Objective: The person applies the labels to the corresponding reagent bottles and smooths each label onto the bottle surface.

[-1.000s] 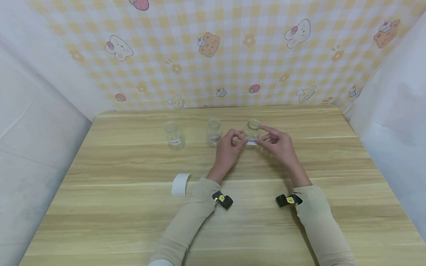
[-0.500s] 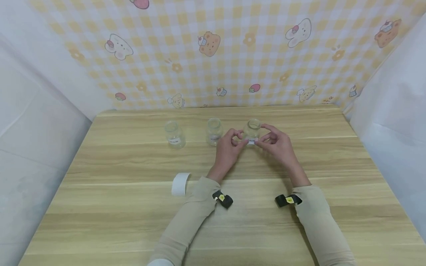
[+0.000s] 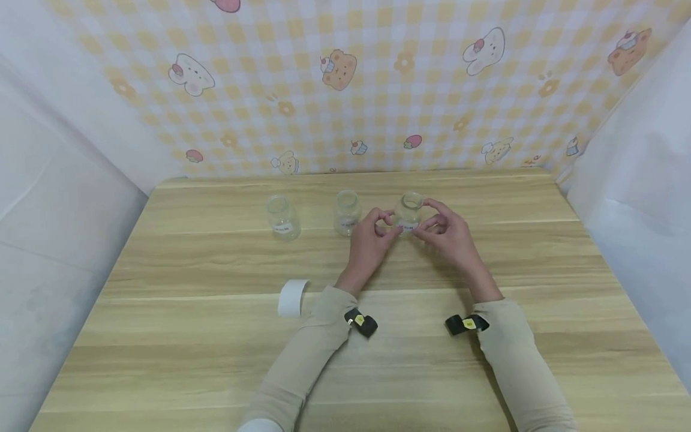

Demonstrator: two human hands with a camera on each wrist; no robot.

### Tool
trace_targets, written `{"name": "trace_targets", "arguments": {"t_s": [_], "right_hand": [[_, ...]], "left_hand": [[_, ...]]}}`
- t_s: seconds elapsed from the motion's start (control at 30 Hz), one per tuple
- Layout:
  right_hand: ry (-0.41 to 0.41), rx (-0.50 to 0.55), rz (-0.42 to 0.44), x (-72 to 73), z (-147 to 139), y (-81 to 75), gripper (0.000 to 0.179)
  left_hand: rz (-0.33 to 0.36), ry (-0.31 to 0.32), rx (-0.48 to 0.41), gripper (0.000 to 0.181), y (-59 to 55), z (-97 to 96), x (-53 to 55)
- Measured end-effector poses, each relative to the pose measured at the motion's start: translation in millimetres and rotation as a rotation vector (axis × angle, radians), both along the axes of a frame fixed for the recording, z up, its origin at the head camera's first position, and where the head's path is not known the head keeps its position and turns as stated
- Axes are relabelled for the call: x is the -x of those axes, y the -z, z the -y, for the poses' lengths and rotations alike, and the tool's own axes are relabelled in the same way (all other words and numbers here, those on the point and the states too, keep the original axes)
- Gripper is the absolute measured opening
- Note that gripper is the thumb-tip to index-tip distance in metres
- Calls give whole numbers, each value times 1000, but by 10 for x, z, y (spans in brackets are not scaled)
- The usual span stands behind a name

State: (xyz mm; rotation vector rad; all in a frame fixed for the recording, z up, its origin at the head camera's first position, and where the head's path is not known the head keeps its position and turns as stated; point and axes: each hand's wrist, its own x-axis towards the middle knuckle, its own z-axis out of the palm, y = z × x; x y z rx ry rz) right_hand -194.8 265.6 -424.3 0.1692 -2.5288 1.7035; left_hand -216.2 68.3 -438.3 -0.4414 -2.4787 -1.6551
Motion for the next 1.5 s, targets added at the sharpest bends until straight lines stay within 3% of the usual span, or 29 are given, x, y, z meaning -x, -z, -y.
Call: {"name": "trace_targets", "arguments": {"t_s": [0.2, 0.43, 1.0, 1.5], "right_hand": [[-22, 2, -10, -1, -7, -3, 65], [-26, 1, -17, -22, 22, -35, 62], [-4, -58, -9, -3, -21, -26, 60], [8, -65, 3, -4, -40, -34, 55]], "left_hand": [[1, 2, -7, 27, 19, -9, -2], [-57, -3, 27, 33, 49, -31, -5], [-41, -2, 56, 27, -17, 23, 7], [-42, 5, 50, 23, -8, 13, 15]]}}
